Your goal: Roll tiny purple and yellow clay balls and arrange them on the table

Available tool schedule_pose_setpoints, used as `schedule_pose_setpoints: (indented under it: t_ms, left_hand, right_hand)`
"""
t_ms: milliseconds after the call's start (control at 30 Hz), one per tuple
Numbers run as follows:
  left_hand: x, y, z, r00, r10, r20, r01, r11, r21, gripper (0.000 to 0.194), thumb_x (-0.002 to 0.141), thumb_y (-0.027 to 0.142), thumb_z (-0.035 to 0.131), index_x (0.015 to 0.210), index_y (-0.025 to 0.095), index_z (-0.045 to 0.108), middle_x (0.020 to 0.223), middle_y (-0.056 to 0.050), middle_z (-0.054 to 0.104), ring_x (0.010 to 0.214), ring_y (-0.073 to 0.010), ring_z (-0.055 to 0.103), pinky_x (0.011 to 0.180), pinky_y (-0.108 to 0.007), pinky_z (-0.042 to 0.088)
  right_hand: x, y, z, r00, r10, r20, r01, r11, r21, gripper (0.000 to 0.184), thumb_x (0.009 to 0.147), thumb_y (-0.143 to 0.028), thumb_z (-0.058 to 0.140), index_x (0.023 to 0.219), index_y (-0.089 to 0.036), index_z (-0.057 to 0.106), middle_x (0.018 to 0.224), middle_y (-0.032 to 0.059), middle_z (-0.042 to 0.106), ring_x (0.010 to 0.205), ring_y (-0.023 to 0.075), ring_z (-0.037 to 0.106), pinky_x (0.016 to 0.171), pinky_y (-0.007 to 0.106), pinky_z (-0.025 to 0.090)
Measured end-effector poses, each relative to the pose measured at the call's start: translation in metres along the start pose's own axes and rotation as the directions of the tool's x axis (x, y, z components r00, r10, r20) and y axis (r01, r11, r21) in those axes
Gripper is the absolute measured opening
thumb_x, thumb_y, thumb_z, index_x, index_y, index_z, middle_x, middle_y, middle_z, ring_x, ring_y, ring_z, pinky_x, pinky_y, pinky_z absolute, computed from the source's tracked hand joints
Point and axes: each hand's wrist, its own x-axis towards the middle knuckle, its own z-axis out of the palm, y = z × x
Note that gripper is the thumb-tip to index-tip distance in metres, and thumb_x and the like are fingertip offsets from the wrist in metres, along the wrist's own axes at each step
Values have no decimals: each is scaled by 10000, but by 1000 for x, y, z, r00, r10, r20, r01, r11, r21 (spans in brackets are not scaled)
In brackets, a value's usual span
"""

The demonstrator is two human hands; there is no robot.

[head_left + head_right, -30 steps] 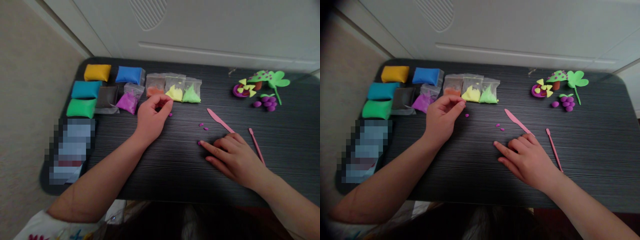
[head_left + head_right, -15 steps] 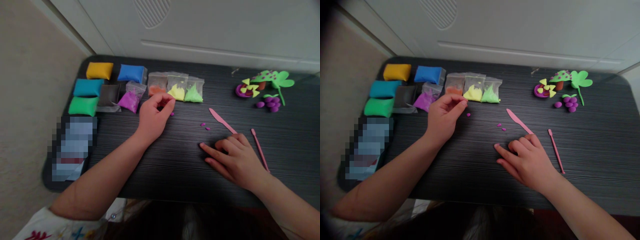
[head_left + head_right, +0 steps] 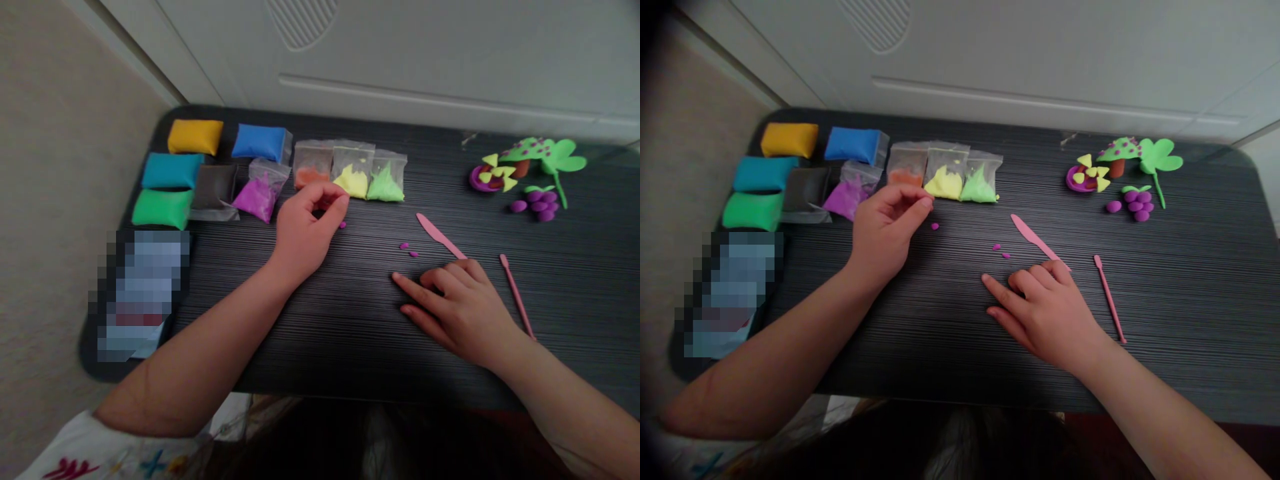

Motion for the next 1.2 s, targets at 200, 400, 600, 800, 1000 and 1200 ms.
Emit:
schedule_pose_setpoints:
  t_ms: [200,400,600,800,1000,1200]
  left_hand:
    - [0,2,-1,1000,0,6,0,1000,16,64,767,203,555,755,179,613,666,44,608,596,-67,544,569,-189,444]
    - [0,2,-1,1000,-6,5,6,1000,9,56,765,195,557,752,181,610,657,46,600,585,-66,537,548,-186,441]
    - [0,2,0,1000,-10,-2,10,1000,2,52,761,186,562,748,179,612,652,49,600,573,-60,538,538,-176,440]
    - [0,0,0,1000,0,5,0,1000,-15,52,765,188,559,756,181,610,670,48,603,591,-61,546,547,-173,447]
    - [0,0,0,1000,5,1,-5,1000,-6,57,769,204,553,755,189,606,667,46,600,590,-67,544,556,-185,449]
    - [0,0,0,1000,-5,12,4,999,33,81,781,239,535,760,191,597,688,32,605,602,-82,541,586,-213,457]
  right_hand:
    - [-2,8,-1,998,63,-26,-58,986,159,426,819,-289,520,1230,-186,481,848,44,549,797,163,485,745,353,348]
    - [-6,12,-2,993,102,-66,-84,969,232,414,811,-224,531,1221,-182,490,821,35,553,784,150,494,730,347,347]
    - [-5,9,1,996,83,-41,-74,980,185,402,805,-247,540,1204,-214,512,829,35,550,772,152,491,732,355,340]
    - [-3,7,1,1000,17,3,-17,993,115,410,810,-289,528,1218,-268,502,813,24,547,736,150,467,744,362,330]
    - [-3,7,-1,1000,26,0,-26,997,78,404,808,-316,526,1209,-266,516,816,32,552,744,157,471,744,358,324]
    - [-3,7,0,999,43,14,-44,997,62,421,814,-342,510,1219,-228,509,842,49,567,759,167,476,751,361,322]
